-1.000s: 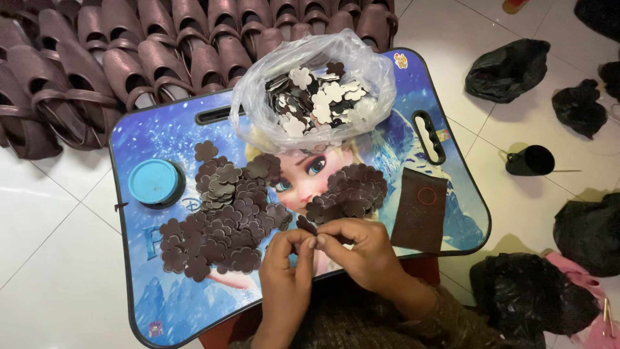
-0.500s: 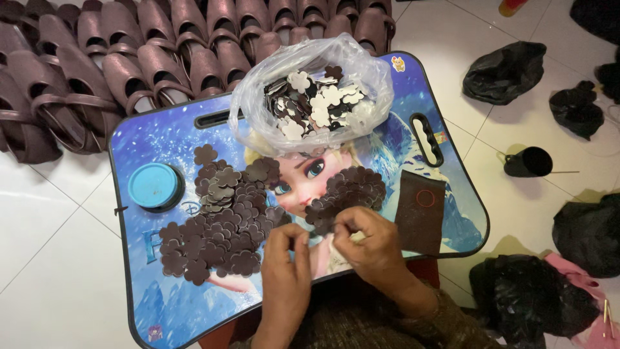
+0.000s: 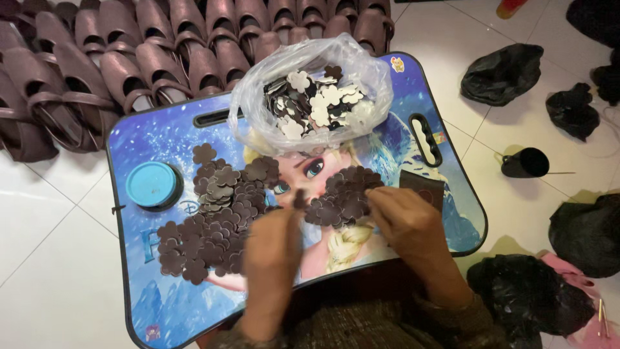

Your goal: The person sits at a low table and repeatedly picks up small dark flower-shaped pieces, aligns them, and joins them together by hand. They place the joined pieces into a growing pile on the table.

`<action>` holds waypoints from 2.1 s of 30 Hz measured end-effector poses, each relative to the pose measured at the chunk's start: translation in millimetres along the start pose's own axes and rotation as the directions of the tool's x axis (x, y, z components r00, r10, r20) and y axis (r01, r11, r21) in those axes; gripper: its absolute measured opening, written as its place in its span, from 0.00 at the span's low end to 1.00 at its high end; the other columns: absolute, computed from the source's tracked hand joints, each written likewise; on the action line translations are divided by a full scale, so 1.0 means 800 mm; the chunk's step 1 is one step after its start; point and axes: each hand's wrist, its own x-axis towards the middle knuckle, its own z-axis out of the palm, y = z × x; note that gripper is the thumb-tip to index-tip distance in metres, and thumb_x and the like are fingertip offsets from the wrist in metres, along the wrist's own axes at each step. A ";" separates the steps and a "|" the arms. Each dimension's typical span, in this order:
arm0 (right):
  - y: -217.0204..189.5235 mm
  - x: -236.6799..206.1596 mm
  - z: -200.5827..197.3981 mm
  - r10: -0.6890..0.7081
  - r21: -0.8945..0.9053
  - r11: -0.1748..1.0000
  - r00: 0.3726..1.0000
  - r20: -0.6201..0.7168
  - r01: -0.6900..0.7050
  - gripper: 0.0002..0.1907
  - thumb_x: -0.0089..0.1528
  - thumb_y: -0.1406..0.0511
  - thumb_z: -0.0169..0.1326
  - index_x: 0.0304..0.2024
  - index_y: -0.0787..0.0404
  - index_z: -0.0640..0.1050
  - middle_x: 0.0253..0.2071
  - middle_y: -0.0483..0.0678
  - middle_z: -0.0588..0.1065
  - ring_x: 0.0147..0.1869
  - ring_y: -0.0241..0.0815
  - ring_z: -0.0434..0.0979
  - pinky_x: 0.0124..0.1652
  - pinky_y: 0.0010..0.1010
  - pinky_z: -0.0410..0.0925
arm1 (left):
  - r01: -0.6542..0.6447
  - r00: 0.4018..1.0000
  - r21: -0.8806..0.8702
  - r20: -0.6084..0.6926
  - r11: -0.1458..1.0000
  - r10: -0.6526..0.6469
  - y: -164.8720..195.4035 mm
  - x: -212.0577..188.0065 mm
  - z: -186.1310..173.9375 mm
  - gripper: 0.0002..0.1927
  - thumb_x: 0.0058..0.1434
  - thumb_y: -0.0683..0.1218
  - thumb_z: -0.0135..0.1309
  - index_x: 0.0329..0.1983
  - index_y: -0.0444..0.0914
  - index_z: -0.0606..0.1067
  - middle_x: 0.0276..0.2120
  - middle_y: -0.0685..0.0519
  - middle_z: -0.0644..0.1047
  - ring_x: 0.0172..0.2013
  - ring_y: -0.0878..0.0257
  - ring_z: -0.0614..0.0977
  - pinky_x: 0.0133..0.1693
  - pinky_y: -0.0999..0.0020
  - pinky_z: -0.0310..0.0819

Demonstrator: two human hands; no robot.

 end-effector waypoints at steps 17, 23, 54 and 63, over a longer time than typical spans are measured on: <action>-0.077 0.043 0.070 -0.217 0.252 0.946 0.976 0.022 0.205 0.13 0.58 0.68 0.63 0.45 0.63 0.81 0.41 0.50 0.78 0.45 0.51 0.78 0.45 0.40 0.70 | 0.225 0.969 0.025 0.094 0.974 -0.227 -0.015 -0.046 -0.044 0.08 0.59 0.42 0.62 0.40 0.36 0.78 0.38 0.47 0.80 0.39 0.50 0.81 0.43 0.57 0.74; -0.099 0.050 0.102 -0.174 0.179 0.970 0.984 0.038 0.164 0.16 0.53 0.67 0.65 0.43 0.62 0.79 0.40 0.50 0.75 0.43 0.53 0.75 0.43 0.41 0.67 | 0.278 0.957 0.001 0.088 0.961 -0.277 -0.024 -0.053 -0.043 0.09 0.58 0.42 0.62 0.40 0.35 0.78 0.37 0.46 0.80 0.38 0.49 0.80 0.42 0.58 0.73; -0.077 0.000 0.061 0.267 0.700 0.564 0.899 0.347 -0.438 0.10 0.58 0.72 0.63 0.42 0.67 0.84 0.39 0.49 0.84 0.41 0.33 0.85 0.41 0.24 0.78 | 0.511 0.855 -0.526 0.235 0.679 -0.462 0.018 -0.029 -0.039 0.09 0.63 0.39 0.59 0.45 0.34 0.81 0.43 0.50 0.85 0.37 0.67 0.85 0.38 0.73 0.80; -0.084 0.005 0.051 0.251 0.653 0.649 0.920 0.300 -0.391 0.06 0.58 0.73 0.61 0.37 0.68 0.83 0.51 0.53 0.83 0.36 0.29 0.80 0.32 0.20 0.73 | 0.512 0.852 -0.511 0.198 0.691 -0.484 0.024 -0.030 -0.030 0.07 0.62 0.40 0.60 0.42 0.34 0.80 0.44 0.48 0.84 0.35 0.67 0.85 0.34 0.73 0.81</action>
